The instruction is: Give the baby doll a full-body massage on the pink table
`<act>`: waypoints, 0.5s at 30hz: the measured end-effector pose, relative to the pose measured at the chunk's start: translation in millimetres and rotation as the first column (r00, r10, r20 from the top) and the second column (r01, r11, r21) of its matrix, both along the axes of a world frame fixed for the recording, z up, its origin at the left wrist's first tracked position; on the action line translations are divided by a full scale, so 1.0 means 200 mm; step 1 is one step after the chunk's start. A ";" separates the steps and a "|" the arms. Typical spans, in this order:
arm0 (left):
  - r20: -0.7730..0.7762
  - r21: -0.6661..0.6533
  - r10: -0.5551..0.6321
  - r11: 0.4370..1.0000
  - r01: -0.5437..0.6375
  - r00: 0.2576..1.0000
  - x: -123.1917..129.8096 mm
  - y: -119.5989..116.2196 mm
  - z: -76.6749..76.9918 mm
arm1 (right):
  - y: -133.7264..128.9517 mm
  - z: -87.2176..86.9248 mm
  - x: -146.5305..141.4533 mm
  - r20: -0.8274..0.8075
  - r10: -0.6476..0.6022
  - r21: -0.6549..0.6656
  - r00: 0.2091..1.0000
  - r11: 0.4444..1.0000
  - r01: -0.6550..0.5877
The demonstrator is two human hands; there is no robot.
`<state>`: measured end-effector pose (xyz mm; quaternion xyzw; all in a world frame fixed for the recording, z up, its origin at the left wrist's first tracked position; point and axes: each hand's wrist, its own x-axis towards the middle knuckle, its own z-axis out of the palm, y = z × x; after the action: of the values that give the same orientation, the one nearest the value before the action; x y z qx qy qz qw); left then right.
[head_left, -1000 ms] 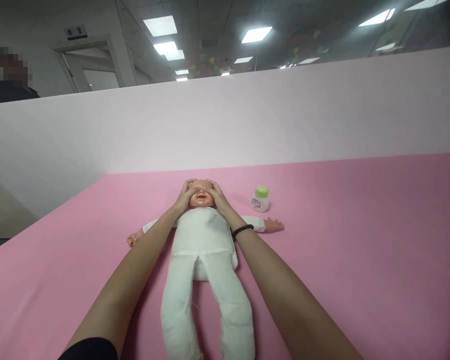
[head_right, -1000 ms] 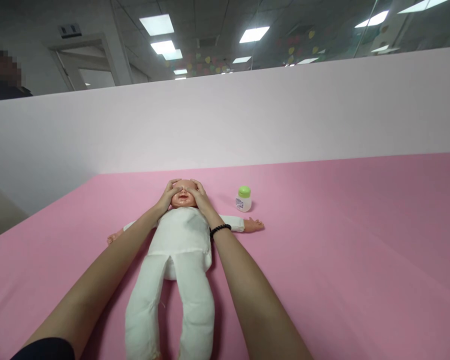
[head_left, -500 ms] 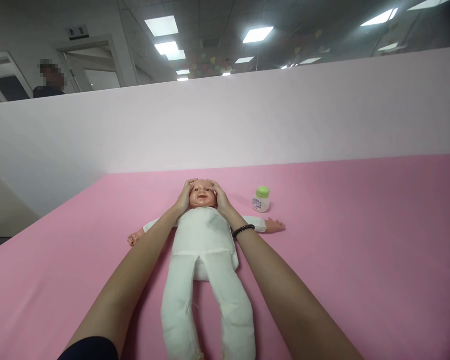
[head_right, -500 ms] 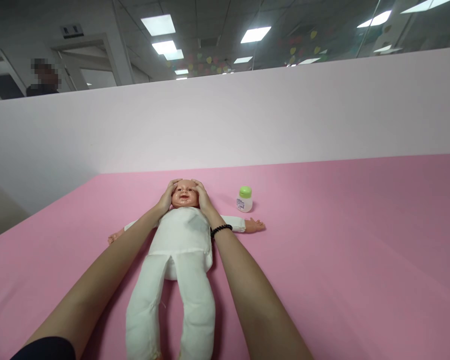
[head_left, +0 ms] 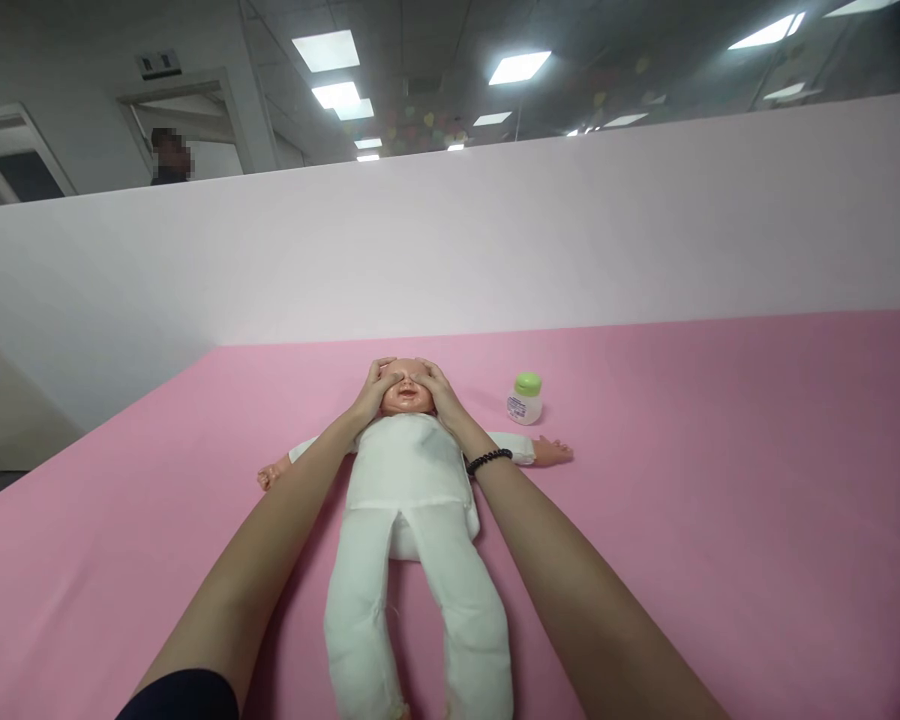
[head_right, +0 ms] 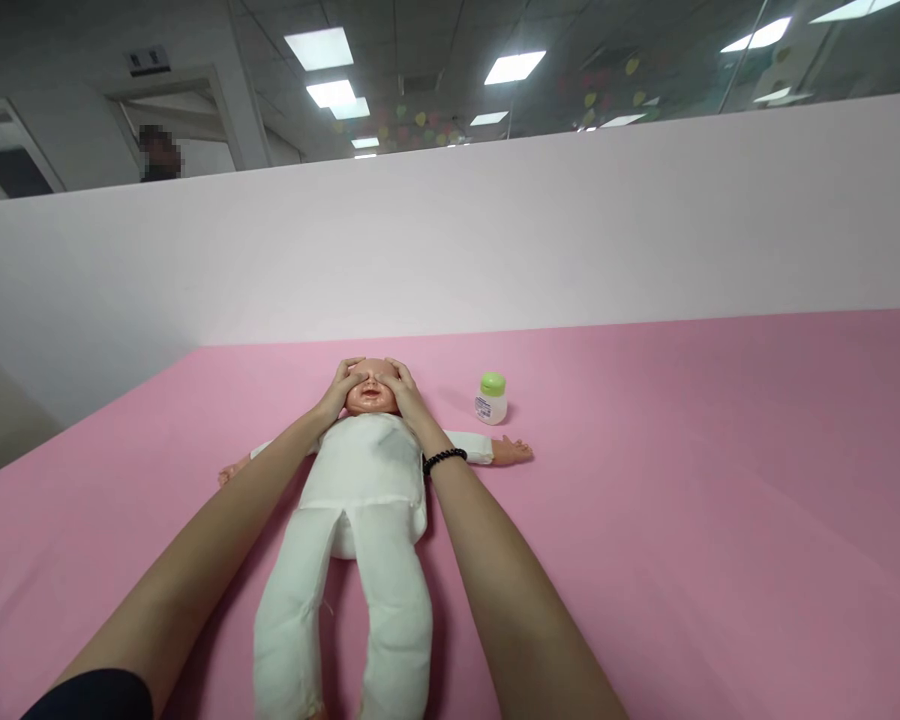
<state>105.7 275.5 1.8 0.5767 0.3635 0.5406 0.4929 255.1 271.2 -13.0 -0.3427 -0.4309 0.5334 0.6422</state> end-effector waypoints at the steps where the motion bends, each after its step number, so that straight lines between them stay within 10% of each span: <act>1: -0.007 0.000 -0.004 1.000 0.004 1.000 0.00 0.00 0.00 | 0.00 0.00 0.00 0.007 -0.005 0.001 1.000 1.000 0.005; 15: 0.015 0.061 0.073 0.995 -0.074 0.997 0.00 0.12 -0.08 | 0.08 -0.04 0.00 -0.107 0.015 0.021 0.994 1.000 -0.013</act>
<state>106.3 300.4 -14.2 0.5742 0.3647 0.5731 0.4571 254.7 286.5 -21.9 -0.3041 -0.4035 0.5511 0.6640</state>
